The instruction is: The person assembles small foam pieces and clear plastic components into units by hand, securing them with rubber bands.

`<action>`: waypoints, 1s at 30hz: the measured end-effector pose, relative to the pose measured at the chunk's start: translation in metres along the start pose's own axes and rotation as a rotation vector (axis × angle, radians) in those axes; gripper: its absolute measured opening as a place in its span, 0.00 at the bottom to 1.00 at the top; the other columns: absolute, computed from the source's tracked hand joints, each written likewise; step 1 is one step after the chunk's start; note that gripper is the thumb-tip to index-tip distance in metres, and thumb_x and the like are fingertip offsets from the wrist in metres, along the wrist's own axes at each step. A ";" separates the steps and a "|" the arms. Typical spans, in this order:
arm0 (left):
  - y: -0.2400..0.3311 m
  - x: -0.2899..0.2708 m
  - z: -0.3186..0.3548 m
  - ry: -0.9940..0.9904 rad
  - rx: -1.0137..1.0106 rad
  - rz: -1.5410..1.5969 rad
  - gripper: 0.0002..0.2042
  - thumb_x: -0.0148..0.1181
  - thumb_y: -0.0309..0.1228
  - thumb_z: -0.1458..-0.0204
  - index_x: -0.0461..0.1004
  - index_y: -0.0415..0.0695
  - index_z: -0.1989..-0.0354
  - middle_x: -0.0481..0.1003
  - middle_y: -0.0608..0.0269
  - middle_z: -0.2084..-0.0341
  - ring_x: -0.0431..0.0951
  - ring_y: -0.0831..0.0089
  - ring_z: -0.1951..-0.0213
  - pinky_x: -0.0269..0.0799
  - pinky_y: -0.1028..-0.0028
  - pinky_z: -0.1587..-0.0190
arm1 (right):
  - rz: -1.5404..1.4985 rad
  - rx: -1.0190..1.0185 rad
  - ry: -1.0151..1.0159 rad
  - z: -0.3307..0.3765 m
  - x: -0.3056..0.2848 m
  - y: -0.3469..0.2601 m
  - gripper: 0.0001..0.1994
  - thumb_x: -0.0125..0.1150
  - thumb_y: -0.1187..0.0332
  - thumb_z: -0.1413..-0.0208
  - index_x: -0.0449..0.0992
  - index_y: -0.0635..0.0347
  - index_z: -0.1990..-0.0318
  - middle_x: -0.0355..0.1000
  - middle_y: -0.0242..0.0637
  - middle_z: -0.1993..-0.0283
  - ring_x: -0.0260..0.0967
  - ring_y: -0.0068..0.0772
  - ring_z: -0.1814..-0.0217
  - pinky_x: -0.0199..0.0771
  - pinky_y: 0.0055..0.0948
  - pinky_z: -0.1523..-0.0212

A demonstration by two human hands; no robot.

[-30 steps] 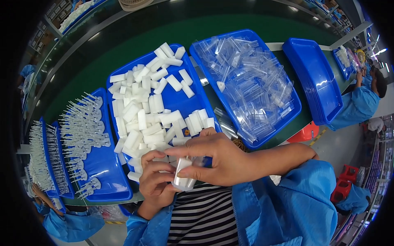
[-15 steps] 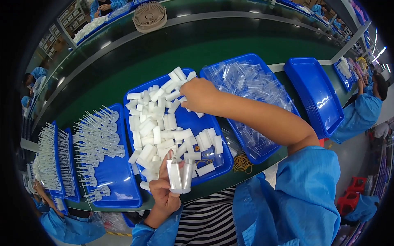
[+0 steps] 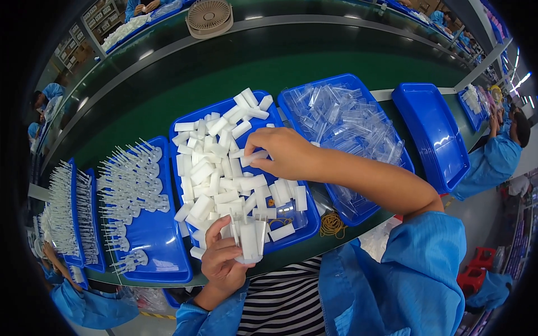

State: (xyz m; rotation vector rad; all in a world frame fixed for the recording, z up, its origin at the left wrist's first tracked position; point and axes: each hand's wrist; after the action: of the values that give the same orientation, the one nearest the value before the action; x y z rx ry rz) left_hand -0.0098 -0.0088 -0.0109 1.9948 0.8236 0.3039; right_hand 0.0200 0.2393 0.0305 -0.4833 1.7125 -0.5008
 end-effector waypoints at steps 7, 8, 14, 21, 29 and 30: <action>0.005 0.000 -0.007 -0.093 0.065 -0.107 0.10 0.66 0.30 0.63 0.76 0.48 0.69 0.76 0.67 0.68 0.65 0.56 0.52 0.57 0.60 0.48 | -1.105 0.319 -0.124 0.026 -0.003 -0.018 0.09 0.55 0.73 0.46 0.73 0.65 0.58 0.71 0.32 0.67 0.62 0.16 0.72 0.62 0.16 0.73; 0.005 0.000 -0.007 -0.094 0.064 -0.107 0.10 0.66 0.30 0.63 0.76 0.48 0.69 0.76 0.67 0.68 0.65 0.56 0.52 0.57 0.60 0.48 | -1.105 0.320 -0.123 0.027 -0.004 -0.022 0.09 0.55 0.73 0.46 0.73 0.65 0.58 0.71 0.32 0.67 0.62 0.16 0.72 0.62 0.16 0.73; 0.006 0.002 -0.007 -0.145 0.064 -0.161 0.11 0.66 0.30 0.64 0.76 0.50 0.68 0.75 0.68 0.68 0.63 0.56 0.51 0.53 0.58 0.48 | -1.314 0.501 -0.105 0.031 -0.002 -0.033 0.11 0.55 0.73 0.46 0.74 0.65 0.56 0.70 0.33 0.68 0.60 0.16 0.73 0.61 0.16 0.73; 0.004 0.002 -0.005 -0.187 0.047 -0.195 0.12 0.66 0.31 0.65 0.76 0.51 0.68 0.74 0.69 0.67 0.62 0.55 0.50 0.52 0.55 0.48 | -1.209 0.519 -0.190 0.034 -0.006 -0.041 0.12 0.54 0.72 0.45 0.74 0.62 0.54 0.71 0.34 0.66 0.62 0.18 0.71 0.63 0.16 0.71; 0.004 0.004 -0.008 -0.223 0.021 -0.216 0.09 0.66 0.31 0.62 0.74 0.50 0.70 0.73 0.63 0.65 0.59 0.48 0.47 0.54 0.56 0.48 | -0.527 0.123 -0.179 0.036 -0.015 -0.050 0.11 0.58 0.70 0.49 0.76 0.60 0.57 0.73 0.38 0.65 0.71 0.26 0.66 0.70 0.22 0.66; 0.004 0.006 -0.008 -0.197 0.038 -0.197 0.10 0.66 0.32 0.64 0.76 0.51 0.70 0.73 0.63 0.65 0.60 0.49 0.48 0.52 0.54 0.48 | -0.567 0.085 -0.175 0.038 -0.015 -0.050 0.12 0.60 0.71 0.50 0.76 0.58 0.57 0.73 0.37 0.66 0.70 0.25 0.67 0.69 0.22 0.67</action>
State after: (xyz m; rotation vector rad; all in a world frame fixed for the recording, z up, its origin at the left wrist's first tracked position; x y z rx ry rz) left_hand -0.0080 -0.0012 -0.0042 1.9236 0.8957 -0.0217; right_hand 0.0626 0.2037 0.0640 -0.9302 1.3684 -0.9043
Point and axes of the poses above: each hand's wrist, its own z-axis away from the middle knuckle, its own x-axis out of the palm, y = z × x
